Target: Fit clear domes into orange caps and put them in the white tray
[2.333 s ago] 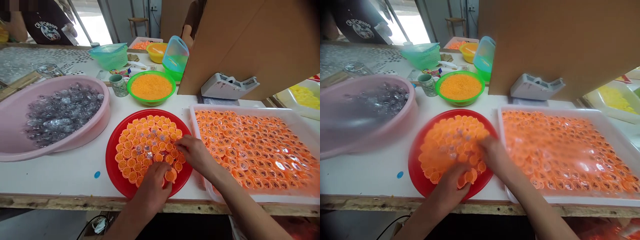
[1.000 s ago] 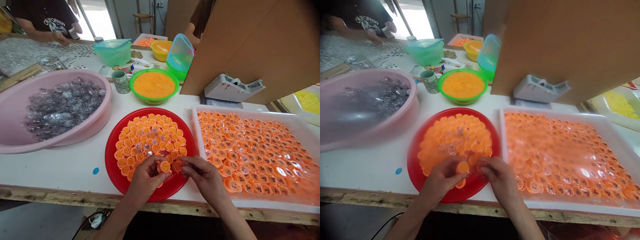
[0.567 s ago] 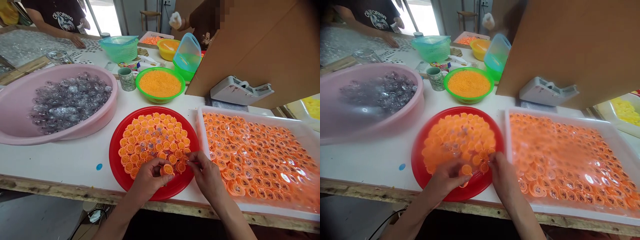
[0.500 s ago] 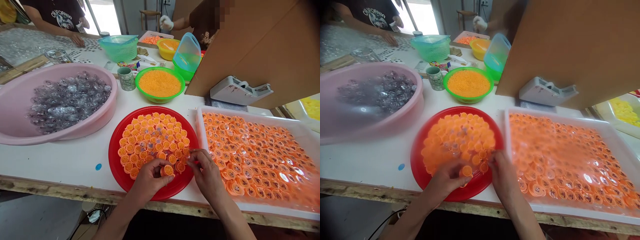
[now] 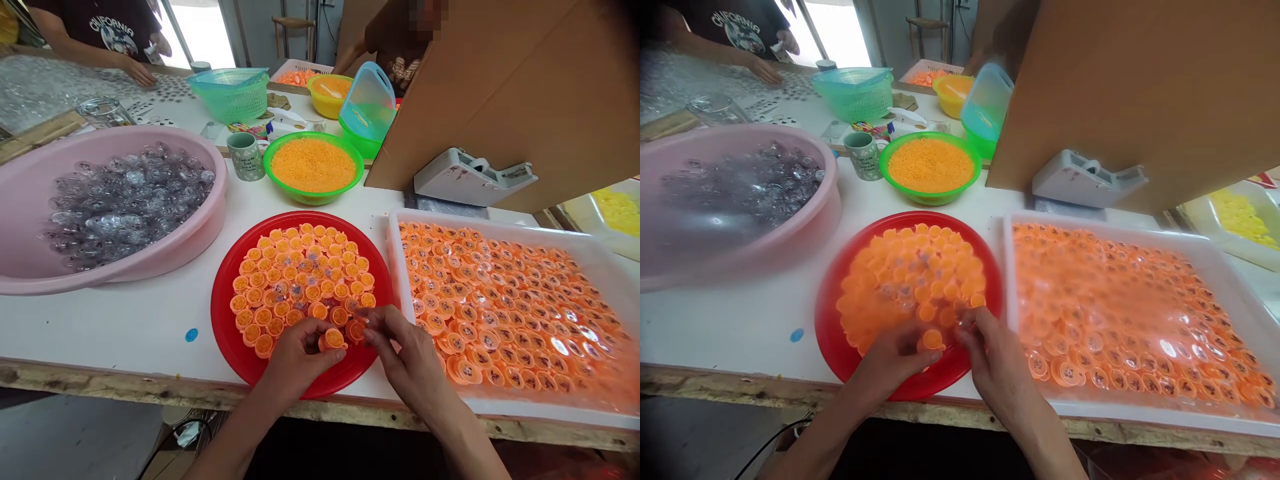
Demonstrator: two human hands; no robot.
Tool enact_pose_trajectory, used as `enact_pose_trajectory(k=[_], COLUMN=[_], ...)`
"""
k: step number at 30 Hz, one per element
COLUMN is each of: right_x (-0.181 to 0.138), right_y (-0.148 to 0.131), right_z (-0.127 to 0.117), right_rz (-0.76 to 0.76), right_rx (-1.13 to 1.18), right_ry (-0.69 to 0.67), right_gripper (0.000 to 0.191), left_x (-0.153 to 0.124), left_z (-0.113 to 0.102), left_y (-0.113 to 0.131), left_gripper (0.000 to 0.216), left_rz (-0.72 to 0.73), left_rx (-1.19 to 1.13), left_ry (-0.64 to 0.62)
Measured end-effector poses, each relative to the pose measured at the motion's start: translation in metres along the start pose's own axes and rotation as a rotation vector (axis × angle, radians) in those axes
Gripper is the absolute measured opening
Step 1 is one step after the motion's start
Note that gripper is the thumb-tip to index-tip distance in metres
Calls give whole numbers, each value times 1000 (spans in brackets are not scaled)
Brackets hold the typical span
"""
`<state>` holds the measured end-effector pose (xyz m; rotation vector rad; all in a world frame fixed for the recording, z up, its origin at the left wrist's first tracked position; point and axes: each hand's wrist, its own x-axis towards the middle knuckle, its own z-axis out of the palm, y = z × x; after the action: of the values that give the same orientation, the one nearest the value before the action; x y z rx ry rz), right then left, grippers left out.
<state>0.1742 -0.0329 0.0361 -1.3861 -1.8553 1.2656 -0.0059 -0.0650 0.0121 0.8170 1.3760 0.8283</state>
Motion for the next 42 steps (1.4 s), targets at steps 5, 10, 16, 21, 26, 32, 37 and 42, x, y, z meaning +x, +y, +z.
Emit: enact_pose_trajectory(k=[5,10,16,21,26,32,37,42], right_x=[-6,-2,-3,-6,-7,-10,-10,-7], right_y=[1,5,7,6,1,4,8,9], right_z=[13,14,14,14,17,17,17,10], right_rz=[64,112,130,114,140,157,162,166], right_rx=[457,557,544,571,542,598,629,590], right_ry=[-219,-52,-45,13,-14,-31,43,95], right_gripper=[10,15,16,16,17,16,18,16], left_x=[1,-5,-4,-3,-5,-5,-4,-8], left_z=[0,-4,-6,-8,-6,-6,-5,-5], left_y=[-1,13,7,2,7,8,2,14], left_gripper=[23,23,28,29,28,23,26,27], left_rz=[47,4,-8,2,-10,-7,26,-82], left_rx=[40,-27,-98,-67,-80,-51,-99,-276], left_ry=[-20,-92,-91,-63,-95,-97,-78,-109])
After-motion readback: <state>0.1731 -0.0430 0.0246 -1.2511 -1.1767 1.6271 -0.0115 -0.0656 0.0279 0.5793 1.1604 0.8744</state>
